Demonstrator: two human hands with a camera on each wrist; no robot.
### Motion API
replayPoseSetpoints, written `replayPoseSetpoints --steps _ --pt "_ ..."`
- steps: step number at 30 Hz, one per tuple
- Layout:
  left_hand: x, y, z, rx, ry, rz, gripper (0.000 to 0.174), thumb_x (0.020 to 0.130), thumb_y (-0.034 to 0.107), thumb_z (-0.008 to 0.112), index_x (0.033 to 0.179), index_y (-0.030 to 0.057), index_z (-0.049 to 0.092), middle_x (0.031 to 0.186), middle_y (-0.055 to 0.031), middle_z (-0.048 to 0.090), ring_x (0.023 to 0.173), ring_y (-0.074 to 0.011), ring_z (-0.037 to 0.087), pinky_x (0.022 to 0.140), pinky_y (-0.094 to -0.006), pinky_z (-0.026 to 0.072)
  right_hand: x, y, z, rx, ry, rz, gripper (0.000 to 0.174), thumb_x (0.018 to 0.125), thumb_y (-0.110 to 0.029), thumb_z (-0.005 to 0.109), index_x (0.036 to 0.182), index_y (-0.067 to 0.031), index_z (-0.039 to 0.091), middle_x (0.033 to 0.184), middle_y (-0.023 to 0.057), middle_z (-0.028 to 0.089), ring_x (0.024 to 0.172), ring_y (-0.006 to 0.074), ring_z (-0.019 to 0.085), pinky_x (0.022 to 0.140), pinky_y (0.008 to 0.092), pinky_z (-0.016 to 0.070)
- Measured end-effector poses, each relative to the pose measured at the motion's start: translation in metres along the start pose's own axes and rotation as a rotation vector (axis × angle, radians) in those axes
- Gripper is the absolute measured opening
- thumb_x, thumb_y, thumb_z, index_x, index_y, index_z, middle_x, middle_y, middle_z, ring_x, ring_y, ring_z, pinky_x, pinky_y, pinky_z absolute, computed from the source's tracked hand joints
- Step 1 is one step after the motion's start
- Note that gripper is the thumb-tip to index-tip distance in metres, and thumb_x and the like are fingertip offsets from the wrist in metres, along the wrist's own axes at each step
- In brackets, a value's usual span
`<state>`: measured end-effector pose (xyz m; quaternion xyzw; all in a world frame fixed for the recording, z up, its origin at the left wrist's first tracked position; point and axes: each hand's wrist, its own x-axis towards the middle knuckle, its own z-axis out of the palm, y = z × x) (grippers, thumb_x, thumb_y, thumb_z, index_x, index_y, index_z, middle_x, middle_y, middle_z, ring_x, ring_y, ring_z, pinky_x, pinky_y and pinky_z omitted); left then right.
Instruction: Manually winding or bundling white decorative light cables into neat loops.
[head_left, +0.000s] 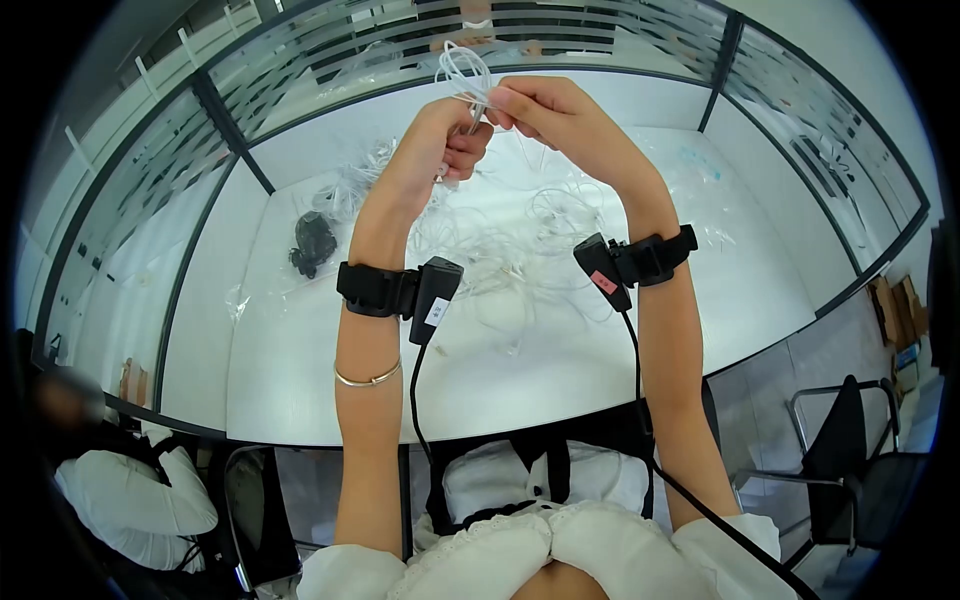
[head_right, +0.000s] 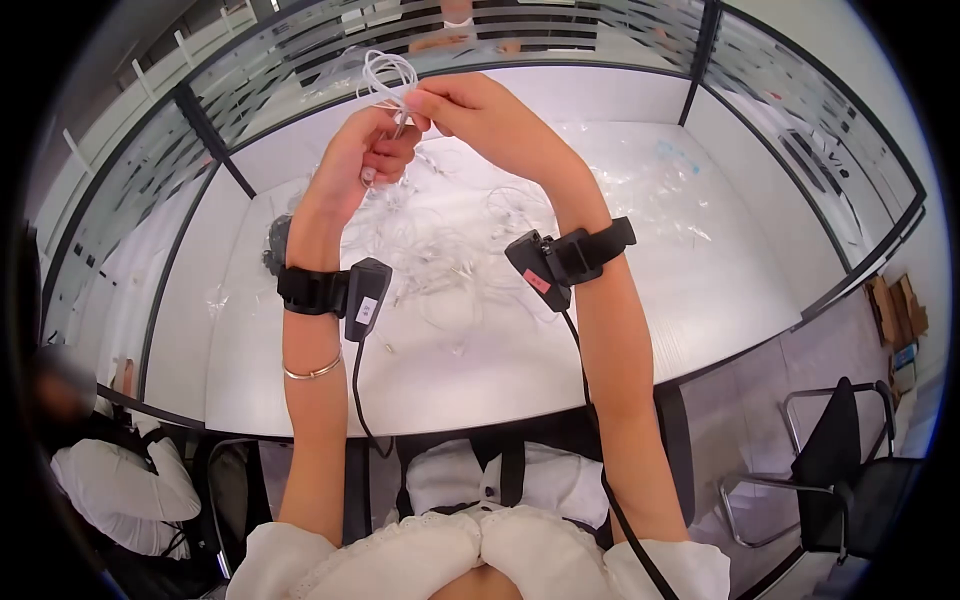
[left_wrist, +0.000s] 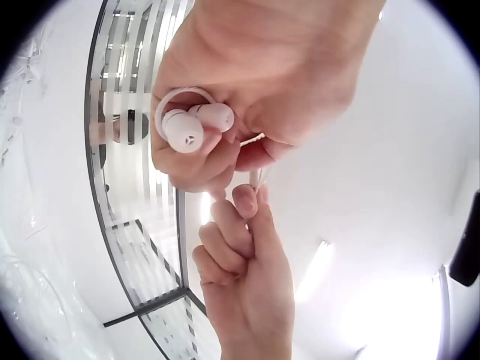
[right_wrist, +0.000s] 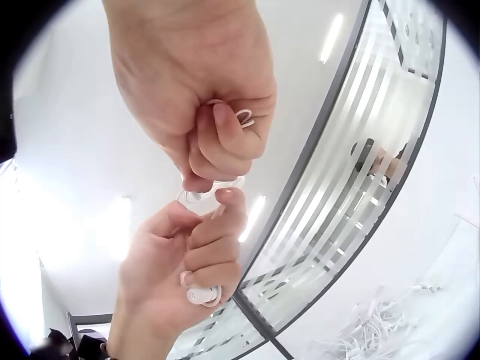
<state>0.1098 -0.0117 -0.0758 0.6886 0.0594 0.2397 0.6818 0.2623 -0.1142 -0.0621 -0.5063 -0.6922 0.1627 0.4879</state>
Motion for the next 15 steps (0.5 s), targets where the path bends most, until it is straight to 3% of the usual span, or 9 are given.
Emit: replayPoseSetpoints --steps 6,9,11,14,15 --pt "-0.005 0.008 0.009 0.094 0.086 -0.061 0.028 0.086 0.032 0.045 0.079 0.0062 0.054 0.055 0.0088 0.026 0.044 -0.0018 0.022 0.041 -0.0202 0.0164 -0.004 -0.001 0.006 -0.113 0.008 -0.046 0.03 0.091 -0.027 0.051 0.079 -0.0006 0.057 0.067 0.0026 0.052 0.062 0.0114 0.042 0.058 0.0262 0.0359" --pt "0.0 0.004 0.008 0.111 0.319 -0.058 0.03 0.082 0.032 0.045 0.067 0.0064 0.054 0.049 0.0066 0.03 0.041 -0.0036 0.022 0.04 -0.0229 0.0168 -0.007 -0.011 0.008 -0.235 -0.051 -0.013 0.029 0.091 -0.026 0.051 0.078 -0.0011 0.059 0.066 0.0045 0.054 0.06 0.0139 0.045 0.057 0.0283 0.0376" --pt "0.002 -0.001 0.006 0.166 0.409 0.051 0.033 0.082 0.032 0.045 0.067 0.0057 0.055 0.048 0.0053 0.035 0.039 -0.0037 0.023 0.039 -0.0229 0.0167 -0.008 -0.014 0.01 -0.32 -0.101 -0.005 0.03 0.091 -0.026 0.05 0.078 -0.0015 0.06 0.064 0.0049 0.055 0.058 0.0158 0.046 0.056 0.0294 0.0385" --pt "0.003 0.001 -0.002 0.111 0.451 0.082 0.034 0.083 0.031 0.042 0.068 0.0041 0.057 0.048 0.0037 0.039 0.036 -0.0042 0.025 0.036 -0.023 0.0162 -0.01 -0.01 0.021 -0.264 -0.052 -0.137 0.03 0.092 -0.026 0.05 0.074 -0.0039 0.057 0.059 -0.0006 0.042 0.053 0.0094 0.032 0.049 0.0268 0.0262" --pt "0.002 0.002 -0.005 0.078 0.461 0.082 0.033 0.083 0.03 0.042 0.069 0.004 0.057 0.048 0.0038 0.039 0.036 -0.0042 0.024 0.036 -0.0231 0.016 -0.011 -0.018 0.022 -0.262 -0.056 -0.101 0.03 0.092 -0.026 0.05 0.074 -0.0039 0.057 0.059 -0.0006 0.042 0.053 0.01 0.031 0.049 0.0271 0.026"
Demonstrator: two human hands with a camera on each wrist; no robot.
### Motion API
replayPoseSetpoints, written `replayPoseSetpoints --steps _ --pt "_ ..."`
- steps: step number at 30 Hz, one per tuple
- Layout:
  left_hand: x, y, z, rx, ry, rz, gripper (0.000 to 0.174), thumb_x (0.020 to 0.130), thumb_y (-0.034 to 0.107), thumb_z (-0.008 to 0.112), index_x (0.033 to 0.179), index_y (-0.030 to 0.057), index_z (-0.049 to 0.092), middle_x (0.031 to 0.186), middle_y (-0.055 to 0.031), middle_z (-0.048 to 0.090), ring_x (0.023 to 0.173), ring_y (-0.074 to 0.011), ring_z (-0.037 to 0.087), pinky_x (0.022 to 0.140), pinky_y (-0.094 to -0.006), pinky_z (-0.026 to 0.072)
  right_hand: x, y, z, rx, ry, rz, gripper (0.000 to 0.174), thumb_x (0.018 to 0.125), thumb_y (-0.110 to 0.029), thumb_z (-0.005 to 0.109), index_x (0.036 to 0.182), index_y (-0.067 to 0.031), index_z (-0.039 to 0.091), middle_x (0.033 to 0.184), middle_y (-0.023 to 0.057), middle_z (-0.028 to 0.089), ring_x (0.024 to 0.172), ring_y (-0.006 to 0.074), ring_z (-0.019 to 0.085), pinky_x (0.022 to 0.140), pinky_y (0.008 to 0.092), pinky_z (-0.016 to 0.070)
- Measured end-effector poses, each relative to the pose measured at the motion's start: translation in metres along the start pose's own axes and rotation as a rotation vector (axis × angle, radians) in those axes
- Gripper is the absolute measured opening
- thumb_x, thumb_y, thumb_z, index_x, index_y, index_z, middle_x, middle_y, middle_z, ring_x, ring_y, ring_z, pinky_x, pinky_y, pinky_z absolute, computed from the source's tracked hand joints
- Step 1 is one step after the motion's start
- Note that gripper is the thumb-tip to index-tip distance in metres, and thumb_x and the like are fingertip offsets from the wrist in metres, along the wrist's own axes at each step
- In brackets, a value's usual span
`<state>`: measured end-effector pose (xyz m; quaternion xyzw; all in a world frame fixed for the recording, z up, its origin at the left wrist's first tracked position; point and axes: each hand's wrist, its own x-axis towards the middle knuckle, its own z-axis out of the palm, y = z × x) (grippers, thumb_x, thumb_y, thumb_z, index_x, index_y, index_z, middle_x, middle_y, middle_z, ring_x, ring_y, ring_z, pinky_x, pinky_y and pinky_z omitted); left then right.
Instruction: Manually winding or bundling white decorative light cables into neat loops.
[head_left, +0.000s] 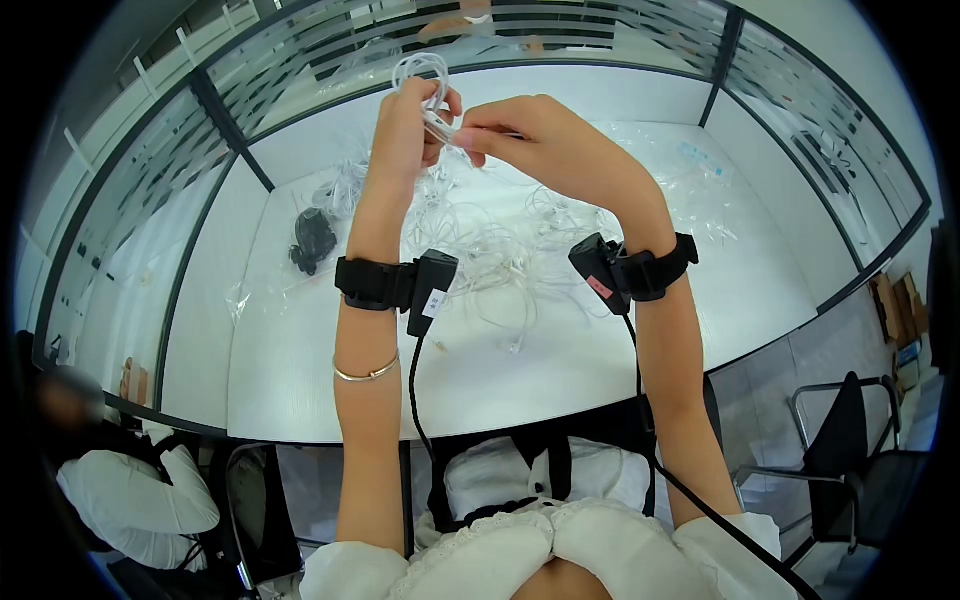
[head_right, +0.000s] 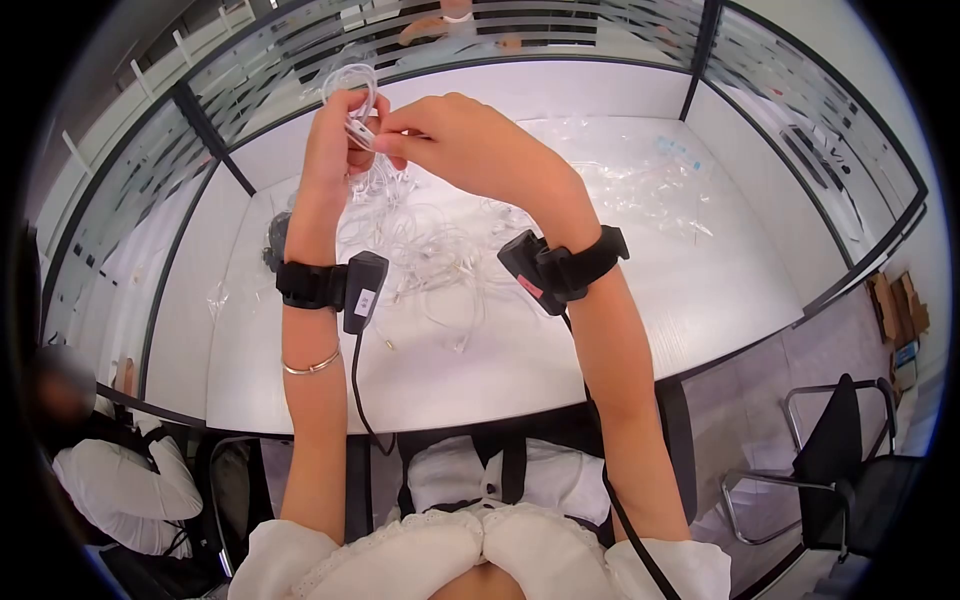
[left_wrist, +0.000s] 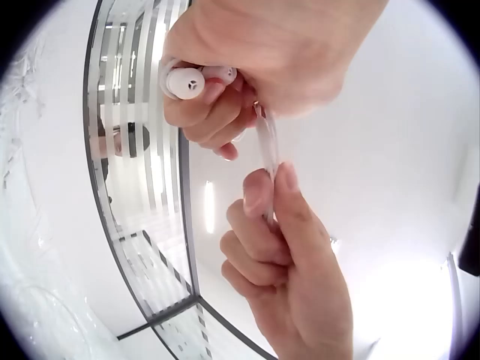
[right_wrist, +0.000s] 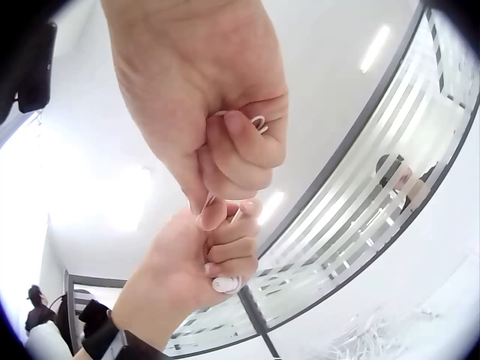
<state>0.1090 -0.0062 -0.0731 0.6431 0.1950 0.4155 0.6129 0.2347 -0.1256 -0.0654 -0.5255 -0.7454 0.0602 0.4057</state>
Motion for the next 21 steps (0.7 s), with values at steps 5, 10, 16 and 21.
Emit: replayPoseSetpoints --steps 5,10,16,21 --pt "0.0 0.004 -0.012 -0.07 -0.009 0.033 0.027 0.085 0.027 0.041 0.079 0.0044 0.055 0.054 0.0064 0.041 0.037 -0.0021 0.02 0.036 -0.0229 0.0132 0.001 -0.002 -0.009 -0.061 -0.041 0.052 0.029 0.09 -0.027 0.052 0.075 -0.0034 0.061 0.061 0.004 0.053 0.054 0.0146 0.041 0.052 0.0286 0.0338" --pt "-0.006 0.008 0.007 -0.049 0.024 0.134 0.024 0.088 0.022 0.038 0.082 0.0045 0.053 0.053 0.0069 0.032 0.039 -0.0018 0.019 0.038 -0.0221 0.0122 -0.001 0.013 -0.021 0.019 -0.048 0.062 0.03 0.09 -0.029 0.053 0.075 -0.005 0.062 0.058 -0.0001 0.042 0.056 0.0106 0.034 0.052 0.0258 0.0284" --pt "-0.013 0.008 0.023 -0.124 -0.014 0.288 0.025 0.091 0.02 0.035 0.082 0.0049 0.053 0.05 0.007 0.025 0.04 -0.0028 0.018 0.039 -0.022 0.0129 0.0 0.034 -0.028 0.291 0.069 0.136 0.035 0.091 -0.038 0.052 0.075 -0.0081 0.062 0.056 -0.0067 0.029 0.053 0.0049 0.025 0.05 0.0228 0.0204" --pt "-0.014 0.005 0.022 -0.214 -0.312 0.189 0.024 0.092 0.018 0.034 0.088 0.0056 0.054 0.05 0.0073 0.021 0.041 -0.0031 0.016 0.04 -0.0218 0.0134 -0.004 0.048 -0.035 0.372 0.149 0.169 0.035 0.09 -0.04 0.055 0.074 -0.0085 0.06 0.055 -0.0083 0.026 0.052 0.0037 0.021 0.049 0.0228 0.0167"
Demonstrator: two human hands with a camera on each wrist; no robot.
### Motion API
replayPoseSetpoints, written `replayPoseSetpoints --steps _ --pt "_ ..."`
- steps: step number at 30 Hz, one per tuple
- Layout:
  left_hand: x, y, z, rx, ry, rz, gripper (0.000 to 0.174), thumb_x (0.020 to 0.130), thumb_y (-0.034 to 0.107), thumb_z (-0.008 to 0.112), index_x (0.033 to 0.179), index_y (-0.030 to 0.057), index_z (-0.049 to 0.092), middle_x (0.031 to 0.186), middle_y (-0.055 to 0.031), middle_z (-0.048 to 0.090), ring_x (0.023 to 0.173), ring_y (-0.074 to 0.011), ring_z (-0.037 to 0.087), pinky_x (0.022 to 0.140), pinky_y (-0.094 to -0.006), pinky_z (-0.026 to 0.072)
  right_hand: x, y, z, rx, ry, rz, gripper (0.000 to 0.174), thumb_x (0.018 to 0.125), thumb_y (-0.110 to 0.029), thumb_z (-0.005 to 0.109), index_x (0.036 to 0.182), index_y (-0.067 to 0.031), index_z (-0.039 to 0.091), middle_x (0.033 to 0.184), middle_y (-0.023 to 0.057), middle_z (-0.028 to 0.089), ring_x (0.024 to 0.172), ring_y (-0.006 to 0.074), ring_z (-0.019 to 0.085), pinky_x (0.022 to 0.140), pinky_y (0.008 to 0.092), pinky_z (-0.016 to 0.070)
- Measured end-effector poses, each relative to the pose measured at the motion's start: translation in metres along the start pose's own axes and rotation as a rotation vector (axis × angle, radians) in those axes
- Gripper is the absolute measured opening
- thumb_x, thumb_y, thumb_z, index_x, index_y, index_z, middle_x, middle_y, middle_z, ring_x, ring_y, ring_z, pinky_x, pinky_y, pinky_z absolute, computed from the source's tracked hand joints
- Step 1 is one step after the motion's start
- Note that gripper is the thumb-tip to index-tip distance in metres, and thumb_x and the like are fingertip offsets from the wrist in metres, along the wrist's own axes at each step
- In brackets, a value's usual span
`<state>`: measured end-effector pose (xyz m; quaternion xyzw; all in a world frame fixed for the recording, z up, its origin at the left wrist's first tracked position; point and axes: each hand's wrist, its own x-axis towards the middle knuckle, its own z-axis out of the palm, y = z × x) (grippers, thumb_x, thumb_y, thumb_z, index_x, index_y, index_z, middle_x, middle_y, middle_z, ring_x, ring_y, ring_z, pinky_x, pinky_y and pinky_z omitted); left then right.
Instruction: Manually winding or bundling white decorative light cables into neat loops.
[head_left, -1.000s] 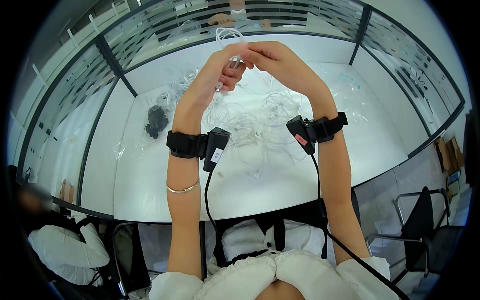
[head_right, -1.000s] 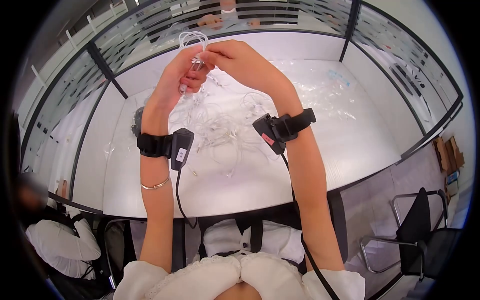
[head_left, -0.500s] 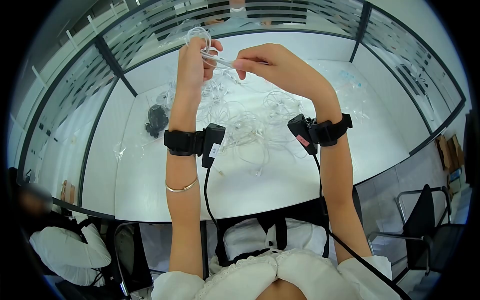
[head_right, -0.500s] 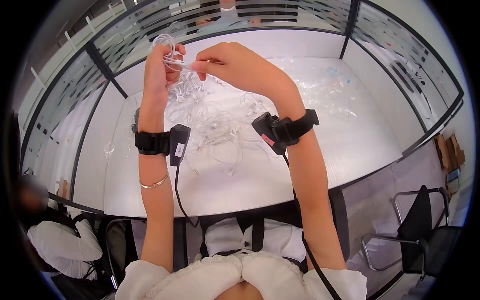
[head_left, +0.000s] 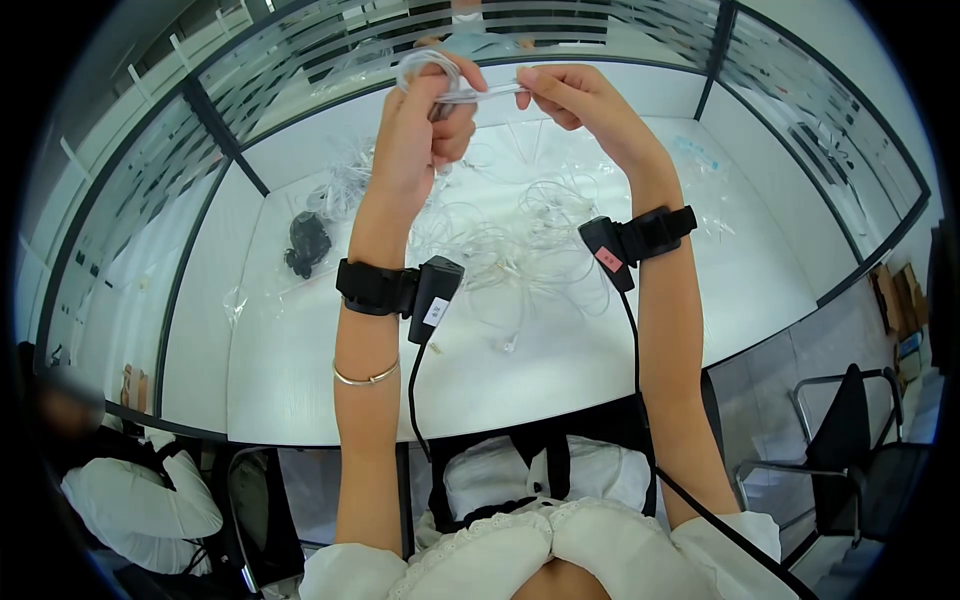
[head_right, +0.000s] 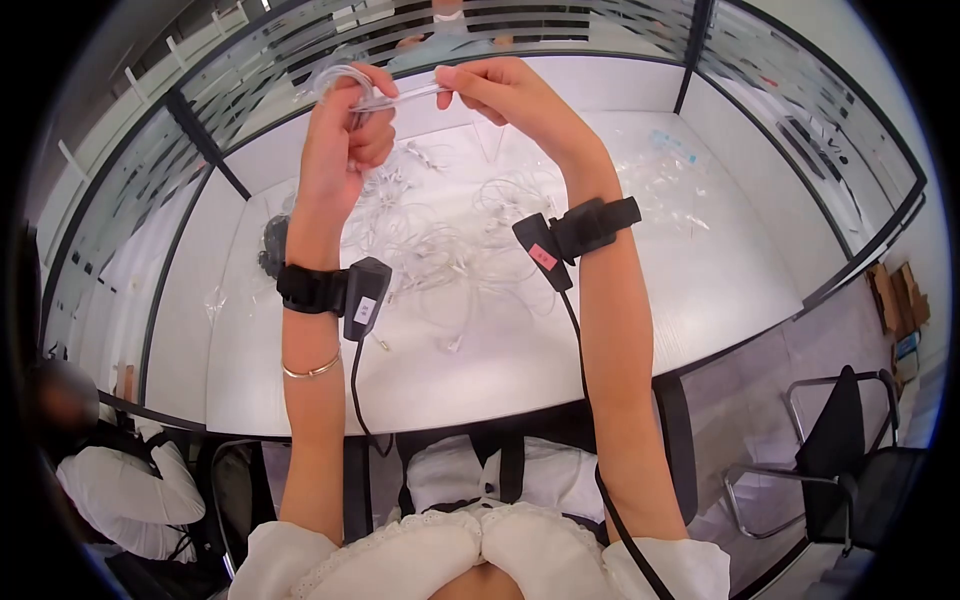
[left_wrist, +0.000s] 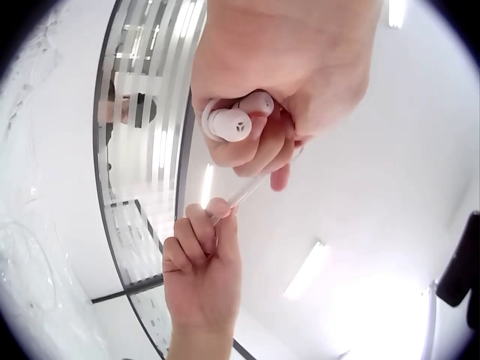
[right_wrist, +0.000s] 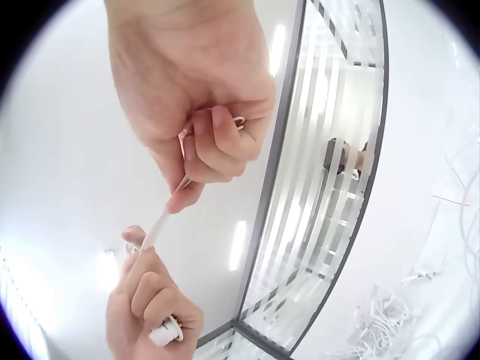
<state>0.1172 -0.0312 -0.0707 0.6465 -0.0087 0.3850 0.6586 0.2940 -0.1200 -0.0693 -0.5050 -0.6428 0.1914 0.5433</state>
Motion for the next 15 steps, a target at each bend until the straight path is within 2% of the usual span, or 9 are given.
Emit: replayPoseSetpoints --steps 3,6,8,11,14,15 --pt "-0.001 -0.003 0.001 -0.049 -0.184 -0.074 0.024 0.092 0.018 0.035 0.094 0.005 0.055 0.05 0.0075 0.021 0.042 -0.0032 0.017 0.04 -0.0215 0.0138 0.004 0.015 -0.007 0.035 0.086 -0.056 0.033 0.09 -0.038 0.056 0.076 -0.0087 0.06 0.056 -0.0092 0.028 0.052 0.0034 0.021 0.049 0.0223 0.0163" --pt "-0.004 -0.001 0.013 -0.079 -0.216 -0.184 0.02 0.092 0.016 0.038 0.1 0.0058 0.053 0.051 0.0076 0.022 0.042 -0.0028 0.017 0.04 -0.0213 0.0142 0.008 0.018 -0.009 0.103 0.165 -0.122 0.028 0.09 -0.035 0.057 0.083 -0.0079 0.061 0.058 -0.0096 0.031 0.052 0.003 0.022 0.049 0.0214 0.0166" --pt "-0.004 -0.01 0.014 -0.136 -0.238 -0.225 0.019 0.091 0.015 0.045 0.107 0.0071 0.05 0.052 0.0072 0.025 0.042 -0.0023 0.019 0.04 -0.0208 0.0147 0.008 0.013 -0.006 0.177 0.203 -0.135 0.026 0.09 -0.033 0.058 0.089 -0.0073 0.061 0.059 -0.0096 0.033 0.052 0.0025 0.023 0.049 0.0208 0.0168" --pt "-0.003 -0.023 0.013 -0.15 -0.24 -0.332 0.022 0.09 0.015 0.05 0.109 0.0069 0.049 0.054 0.0073 0.028 0.042 -0.0017 0.021 0.04 -0.0201 0.0151 0.007 0.004 -0.004 0.18 0.238 -0.148 0.022 0.087 -0.027 0.061 0.095 -0.006 0.059 0.066 -0.0047 0.05 0.055 0.0033 0.036 0.052 0.0187 0.0282" --pt "-0.004 -0.023 0.017 -0.136 -0.337 -0.391 0.021 0.09 0.017 0.05 0.107 0.0058 0.05 0.053 0.0077 0.029 0.042 -0.0014 0.022 0.04 -0.0201 0.0151 0.009 -0.002 0.005 0.06 0.243 -0.252 0.021 0.087 -0.023 0.061 0.099 -0.0063 0.056 0.07 -0.0014 0.054 0.059 0.0042 0.042 0.052 0.0189 0.0321" --pt "-0.005 -0.017 0.019 -0.127 -0.396 -0.429 0.021 0.091 0.016 0.047 0.107 0.0029 0.05 0.053 0.0088 0.028 0.043 -0.0001 0.021 0.04 -0.0187 0.0158 0.008 -0.004 0.008 0.057 0.209 -0.235 0.02 0.087 -0.021 0.06 0.099 -0.0056 0.056 0.071 0.0007 0.055 0.064 0.0062 0.048 0.055 0.0215 0.0391"
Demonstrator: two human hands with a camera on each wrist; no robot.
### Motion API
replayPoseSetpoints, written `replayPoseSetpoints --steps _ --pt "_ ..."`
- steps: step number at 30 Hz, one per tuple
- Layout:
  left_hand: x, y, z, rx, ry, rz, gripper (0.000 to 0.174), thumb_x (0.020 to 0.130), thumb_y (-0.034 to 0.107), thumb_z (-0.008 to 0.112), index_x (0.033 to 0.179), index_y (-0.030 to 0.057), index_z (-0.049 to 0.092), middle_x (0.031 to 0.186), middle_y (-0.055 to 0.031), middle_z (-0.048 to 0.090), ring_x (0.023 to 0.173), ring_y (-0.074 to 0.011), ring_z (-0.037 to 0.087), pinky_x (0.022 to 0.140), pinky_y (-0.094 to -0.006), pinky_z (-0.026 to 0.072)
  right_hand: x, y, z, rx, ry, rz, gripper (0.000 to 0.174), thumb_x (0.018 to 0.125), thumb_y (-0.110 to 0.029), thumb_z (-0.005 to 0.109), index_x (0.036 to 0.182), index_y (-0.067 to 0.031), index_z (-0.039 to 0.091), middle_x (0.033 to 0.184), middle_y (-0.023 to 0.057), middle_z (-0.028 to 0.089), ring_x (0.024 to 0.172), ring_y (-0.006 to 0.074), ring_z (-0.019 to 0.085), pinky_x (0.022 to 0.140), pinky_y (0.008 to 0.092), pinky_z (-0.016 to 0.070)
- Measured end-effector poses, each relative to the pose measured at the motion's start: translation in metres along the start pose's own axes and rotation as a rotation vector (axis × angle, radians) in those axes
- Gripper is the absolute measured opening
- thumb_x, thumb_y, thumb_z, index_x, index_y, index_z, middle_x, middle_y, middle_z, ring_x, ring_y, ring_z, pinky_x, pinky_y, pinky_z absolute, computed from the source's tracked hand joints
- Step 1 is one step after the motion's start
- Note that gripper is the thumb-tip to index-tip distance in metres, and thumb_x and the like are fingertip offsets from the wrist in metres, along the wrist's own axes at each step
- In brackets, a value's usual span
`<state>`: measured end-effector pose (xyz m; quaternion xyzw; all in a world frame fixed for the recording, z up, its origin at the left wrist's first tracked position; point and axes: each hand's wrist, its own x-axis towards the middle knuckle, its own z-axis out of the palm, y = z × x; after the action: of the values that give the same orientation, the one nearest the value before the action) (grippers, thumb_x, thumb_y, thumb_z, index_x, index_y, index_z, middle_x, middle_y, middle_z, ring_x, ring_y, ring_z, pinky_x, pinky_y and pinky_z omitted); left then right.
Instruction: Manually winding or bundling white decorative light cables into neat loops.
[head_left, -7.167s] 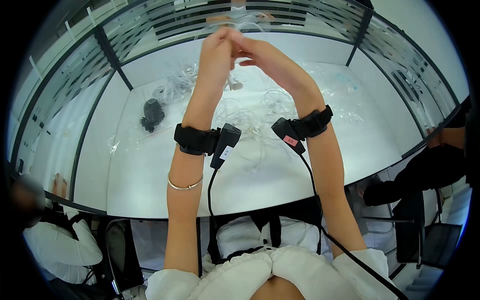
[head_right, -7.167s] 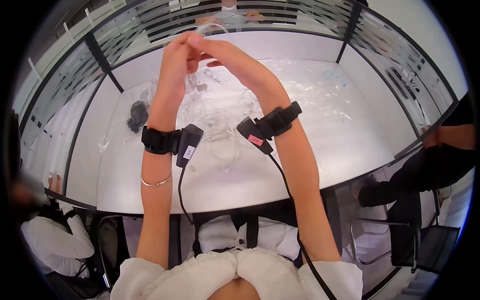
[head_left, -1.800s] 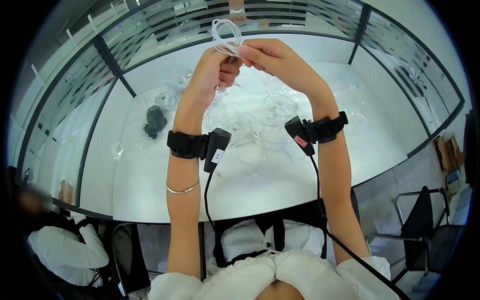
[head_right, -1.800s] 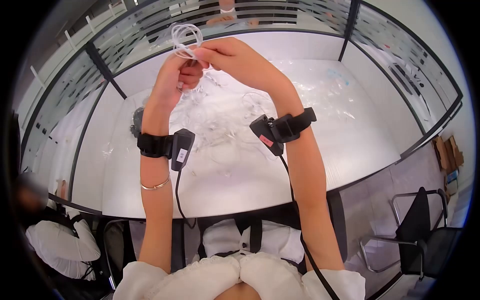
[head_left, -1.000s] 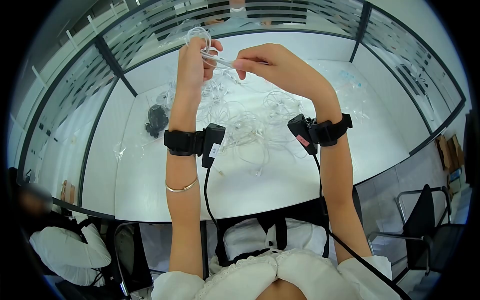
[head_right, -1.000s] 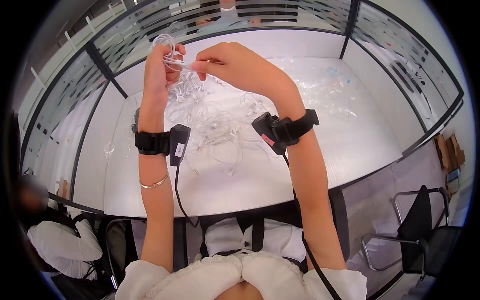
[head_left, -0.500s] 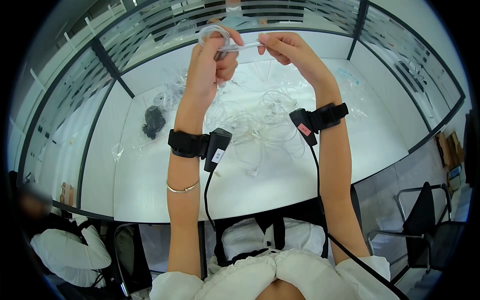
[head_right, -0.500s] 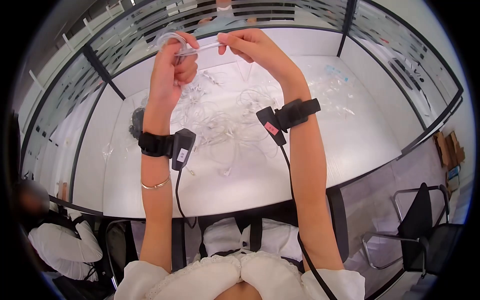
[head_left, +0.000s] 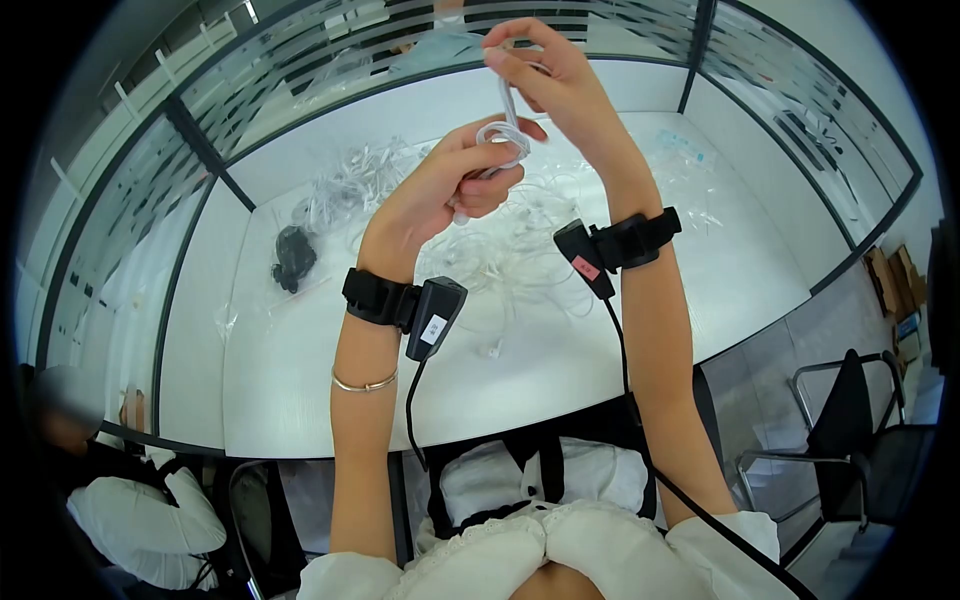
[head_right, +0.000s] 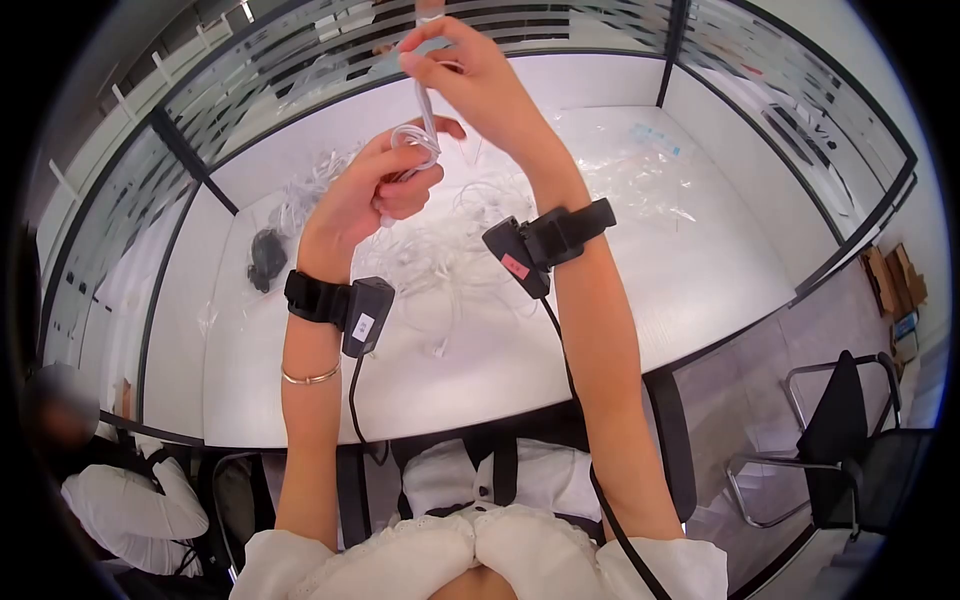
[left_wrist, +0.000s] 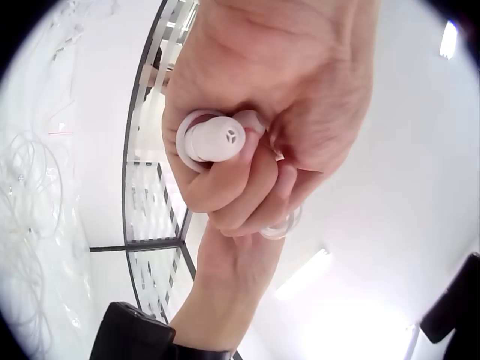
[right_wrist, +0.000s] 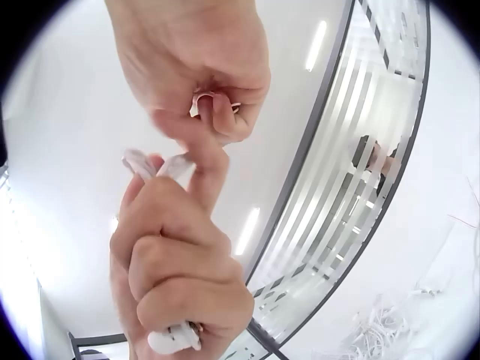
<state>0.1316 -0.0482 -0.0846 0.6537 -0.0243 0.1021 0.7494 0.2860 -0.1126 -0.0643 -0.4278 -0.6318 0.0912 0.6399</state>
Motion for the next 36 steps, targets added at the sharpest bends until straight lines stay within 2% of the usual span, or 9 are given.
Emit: replayPoseSetpoints --steps 3,7,8,11,15,16,24,30,36 --pt "0.002 -0.001 -0.001 0.111 0.079 -0.001 0.018 0.091 0.017 0.047 0.1 0.0025 0.053 0.053 0.0088 0.028 0.043 -0.0003 0.022 0.04 -0.0189 0.0157 0.0 -0.007 0.008 -0.015 0.0 0.031 0.019 0.087 -0.021 0.06 0.098 -0.0061 0.055 0.07 0.0007 0.054 0.064 0.0065 0.049 0.058 0.024 0.0426" --pt "0.006 -0.005 -0.006 0.147 0.294 0.134 0.018 0.091 0.021 0.049 0.093 0.0043 0.054 0.054 0.0088 0.031 0.044 -0.0004 0.023 0.04 -0.0194 0.0163 0.008 0.024 0.015 -0.266 0.292 -0.217 0.025 0.088 -0.025 0.058 0.105 -0.0068 0.056 0.096 0.007 0.06 0.09 0.019 0.055 0.077 0.0333 0.0446" --pt "0.007 -0.006 -0.008 0.151 0.351 0.155 0.017 0.091 0.022 0.049 0.092 0.0048 0.053 0.054 0.0086 0.031 0.044 -0.0006 0.023 0.04 -0.0195 0.0164 0.006 0.028 0.011 -0.303 0.321 -0.145 0.03 0.085 -0.023 0.059 0.111 -0.0092 0.056 0.109 0.0085 0.057 0.102 0.0251 0.052 0.085 0.0363 0.0418" --pt "0.01 -0.011 -0.014 0.142 0.518 0.219 0.016 0.092 0.022 0.049 0.089 0.0062 0.052 0.054 0.0081 0.031 0.044 -0.001 0.024 0.04 -0.0197 0.0166 0.006 0.024 0.002 -0.474 0.224 -0.294 0.029 0.088 -0.021 0.057 0.113 -0.0084 0.056 0.11 0.0057 0.055 0.105 0.0194 0.05 0.093 0.0315 0.0361" --pt "0.009 -0.008 -0.02 0.105 0.717 0.314 0.013 0.092 0.019 0.049 0.087 0.0076 0.051 0.055 0.0072 0.032 0.044 -0.0015 0.025 0.039 -0.0201 0.0167 -0.001 0.001 0.016 -0.487 -0.096 -0.258 0.011 0.086 -0.008 0.055 0.089 -0.0043 0.065 0.09 0.0041 0.059 0.091 0.0197 0.054 0.084 0.032 0.0397" --pt "0.008 -0.006 -0.023 0.097 0.756 0.347 0.012 0.092 0.019 0.049 0.086 0.0079 0.051 0.056 0.0071 0.033 0.044 -0.0015 0.025 0.039 -0.0202 0.0167 0.0 0.007 0.023 -0.477 -0.077 -0.314 0.014 0.081 -0.008 0.055 0.084 -0.0116 0.069 0.087 0.005 0.059 0.086 0.0251 0.053 0.079 0.0357 0.0404" --pt "0.008 -0.007 -0.027 0.078 0.866 0.412 0.017 0.094 0.021 0.048 0.083 0.0093 0.05 0.058 0.007 0.037 0.046 -0.0019 0.029 0.041 -0.02 0.0204 -0.01 0.004 0.052 -0.646 -0.052 -0.257 0.019 0.084 -0.01 0.054 0.097 -0.0113 0.068 0.082 0.0035 0.054 0.08 0.0207 0.053 0.077 0.0326 0.0372" --pt "0.019 -0.016 -0.032 0.251 1.014 0.675 0.023 0.096 0.024 0.045 0.083 0.0053 0.049 0.059 0.0022 0.047 0.045 -0.0031 0.036 0.039 -0.021 0.0252 -0.015 0.0 0.077 -0.724 0.147 -0.384 0.02 0.084 -0.01 0.054 0.1 -0.0073 0.065 0.093 0.0078 0.053 0.082 0.022 0.054 0.075 0.0332 0.0371" --pt "0.012 -0.013 -0.03 0.224 0.84 0.532 0.021 0.096 0.024 0.045 0.088 0.0074 0.054 0.059 0.0065 0.042 0.047 -0.0011 0.033 0.042 -0.0194 0.0229 -0.009 0.011 0.068 -0.689 0.173 -0.376 0.017 0.083 -0.01 0.055 0.097 -0.0067 0.066 0.099 0.0072 0.053 0.086 0.0214 0.054 0.078 0.0341 0.0368"
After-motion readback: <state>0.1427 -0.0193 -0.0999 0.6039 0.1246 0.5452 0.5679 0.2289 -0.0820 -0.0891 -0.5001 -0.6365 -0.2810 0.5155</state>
